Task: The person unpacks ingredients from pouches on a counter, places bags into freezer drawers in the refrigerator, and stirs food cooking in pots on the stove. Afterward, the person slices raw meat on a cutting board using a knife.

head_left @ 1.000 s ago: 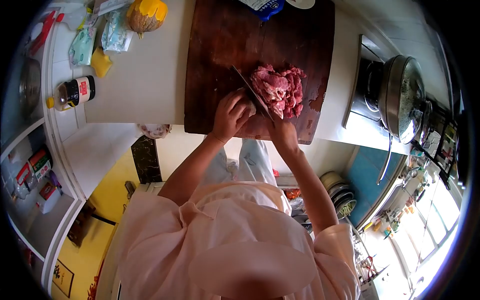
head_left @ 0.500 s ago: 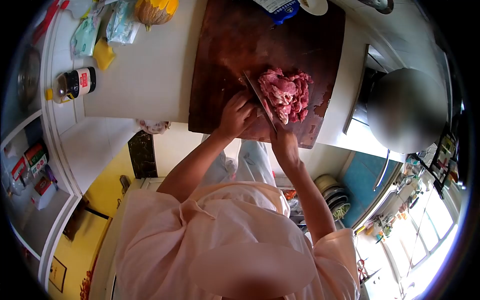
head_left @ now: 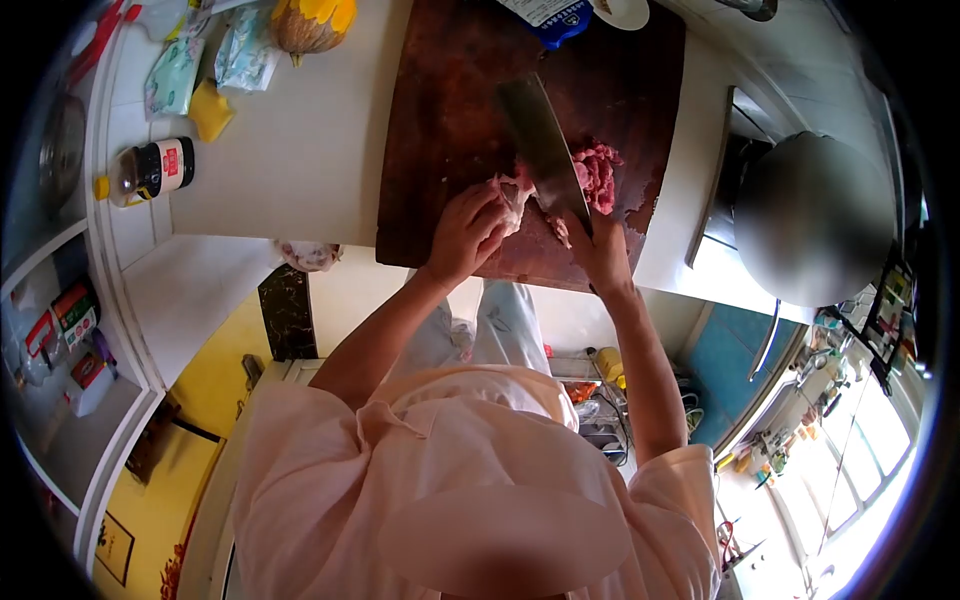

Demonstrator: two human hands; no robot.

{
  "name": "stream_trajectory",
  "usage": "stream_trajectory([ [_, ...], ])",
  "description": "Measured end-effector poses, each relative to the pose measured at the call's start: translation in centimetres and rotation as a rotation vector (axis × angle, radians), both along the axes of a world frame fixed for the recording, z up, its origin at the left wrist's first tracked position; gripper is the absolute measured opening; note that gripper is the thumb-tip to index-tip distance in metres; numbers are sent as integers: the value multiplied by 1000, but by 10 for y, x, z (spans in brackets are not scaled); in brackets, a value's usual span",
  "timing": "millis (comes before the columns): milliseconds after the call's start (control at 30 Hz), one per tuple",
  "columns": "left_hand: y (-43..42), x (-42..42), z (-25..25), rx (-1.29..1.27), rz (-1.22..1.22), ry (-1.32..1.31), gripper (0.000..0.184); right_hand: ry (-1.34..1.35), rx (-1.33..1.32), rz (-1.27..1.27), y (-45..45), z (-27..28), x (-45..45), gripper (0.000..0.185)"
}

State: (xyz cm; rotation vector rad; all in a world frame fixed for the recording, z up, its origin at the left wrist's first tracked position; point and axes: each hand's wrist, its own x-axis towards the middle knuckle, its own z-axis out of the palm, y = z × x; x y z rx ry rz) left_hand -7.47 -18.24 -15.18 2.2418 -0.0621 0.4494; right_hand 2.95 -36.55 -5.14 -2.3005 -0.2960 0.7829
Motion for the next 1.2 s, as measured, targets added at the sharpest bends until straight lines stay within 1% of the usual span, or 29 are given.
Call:
stream_trajectory([
  [67, 2, -1, 7, 10, -4, 4, 31, -136, 18, 0, -6, 13, -14, 18],
  [133, 4, -1, 8, 24, -3, 6, 33, -119, -131, 32, -18, 13, -30, 17],
  [167, 3, -2, 5, 27, -3, 7, 34, -243, -136, 83, -23, 11, -42, 21],
  [267, 2, -4, 6, 42, 7, 49, 34, -155, -134, 71, -31, 3, -66, 17],
  [367, 0, -5, 1, 6, 21, 65, 34, -102, -232, 79, -24, -16, -77, 16],
  [467, -2, -8, -6, -57, 15, 83, 34, -167, -146, 61, 2, -42, -69, 19],
  [533, -2, -7, -5, -56, 2, 68, 35, -323, -11, 21, 30, -42, -54, 21],
  [600, -3, -5, -2, -12, -12, 27, 36, -209, -161, 102, 40, -53, -38, 23],
  [633, -3, -5, 2, 18, -32, 34, 37, -149, -229, 143, 43, -56, -34, 25],
  [733, 0, -4, 18, 94, -80, 63, 37, -190, -82, 94, 36, -55, -26, 25],
  [767, 2, -6, 24, 109, -83, 76, 37, -177, -149, 59, 32, -50, -25, 23],
  [800, 5, -9, 31, 124, -86, 90, 36, -179, -137, 47, 24, -47, -25, 23],
  [867, 11, -13, 46, 92, -90, 39, 34, -183, -114, 19, 2, -44, -24, 23],
  [900, 11, -14, 53, 68, -101, 13, 33, -242, -120, 76, -8, -50, -27, 22],
  [1000, 12, -5, 96, -3, -157, -71, 30, -306, -268, 171, -14, -13, -30, 25],
  [1033, 9, 1, 113, -61, -182, -102, 28, -387, -236, 232, -18, 2, -30, 36],
  [1133, -2, 21, 136, -60, -459, 67, 28, -543, -169, 297, -28, 29, -27, 34],
  [1167, -7, 27, 131, -65, -570, 184, 29, -573, -128, 322, -32, 29, -23, 37],
  [1200, -11, 34, 128, -115, -608, 277, 30, -595, -143, 363, -37, 27, -21, 36],
])
